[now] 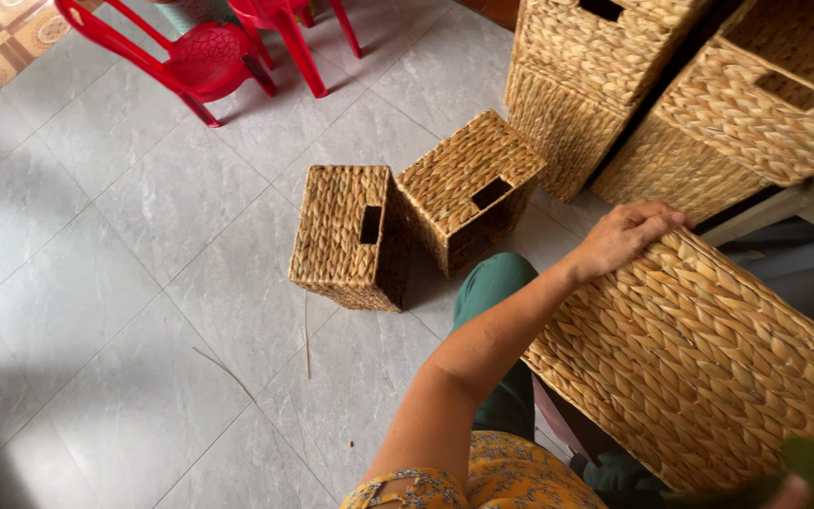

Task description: The person sits with a woven water-hyacinth basket on their lap and wipes its interior and exterior with a green cloth, turning the basket to reach different sides, then holds it up at the end. Other finished baskets and raw stalks are visible around the workspace.

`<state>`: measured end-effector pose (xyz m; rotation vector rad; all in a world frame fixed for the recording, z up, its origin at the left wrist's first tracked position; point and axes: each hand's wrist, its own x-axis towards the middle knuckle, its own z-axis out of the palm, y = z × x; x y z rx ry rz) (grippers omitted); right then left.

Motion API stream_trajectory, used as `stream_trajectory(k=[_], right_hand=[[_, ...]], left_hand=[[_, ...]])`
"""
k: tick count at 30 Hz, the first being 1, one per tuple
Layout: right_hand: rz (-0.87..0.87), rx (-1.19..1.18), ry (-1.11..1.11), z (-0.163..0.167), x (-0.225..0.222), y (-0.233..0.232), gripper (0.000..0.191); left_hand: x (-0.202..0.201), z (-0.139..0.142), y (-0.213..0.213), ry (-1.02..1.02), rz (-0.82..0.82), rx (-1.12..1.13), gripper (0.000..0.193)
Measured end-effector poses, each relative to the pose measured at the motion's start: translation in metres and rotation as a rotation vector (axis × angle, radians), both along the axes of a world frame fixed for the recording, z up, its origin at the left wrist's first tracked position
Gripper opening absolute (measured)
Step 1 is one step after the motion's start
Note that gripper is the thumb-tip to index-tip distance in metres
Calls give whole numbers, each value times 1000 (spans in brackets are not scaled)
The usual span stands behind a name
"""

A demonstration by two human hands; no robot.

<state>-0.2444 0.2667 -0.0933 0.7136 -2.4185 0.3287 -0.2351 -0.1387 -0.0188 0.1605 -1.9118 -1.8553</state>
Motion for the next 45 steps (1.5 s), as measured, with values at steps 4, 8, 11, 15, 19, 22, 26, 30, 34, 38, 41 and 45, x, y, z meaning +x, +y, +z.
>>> stream_trajectory(k=[4, 8, 11, 15, 19, 22, 26, 30, 34, 38, 41, 45], right_hand=[[53, -210, -213, 8, 41, -51, 28], [247, -343, -166, 45, 58, -122, 29], [481, -331, -219, 76, 61, -162, 30], [609, -463, -333, 111, 75, -198, 33], [619, -430, -125, 131, 82, -213, 44], [599, -237, -126, 125, 70, -216, 57], [652, -192, -103, 90, 43, -208, 60], [553, -257, -104, 52, 20, -163, 55], [200, -300, -36, 41, -7, -72, 39], [-176, -385, -66, 42, -24, 20, 36], [-263, -474, -29, 43, -19, 7, 36], [114, -544, -113, 60, 7, -92, 41]], left_hand=[[-2, -1, 1, 141, 7, -17, 35], [2, 3, 5, 228, -75, 259, 27], [6, 8, 8, 193, -49, 331, 27], [15, 10, 5, 151, -4, 52, 32], [23, 14, 4, 108, -27, 62, 33], [31, 17, 3, 113, -88, 28, 36], [26, 18, 7, 12, -68, 150, 44], [22, 14, 8, -70, -53, 176, 48], [21, 11, 5, -146, -5, 96, 48], [20, 12, 4, -180, -13, 93, 50], [19, 13, 6, -121, -16, 56, 52], [18, 11, 9, -94, -28, 77, 53]])
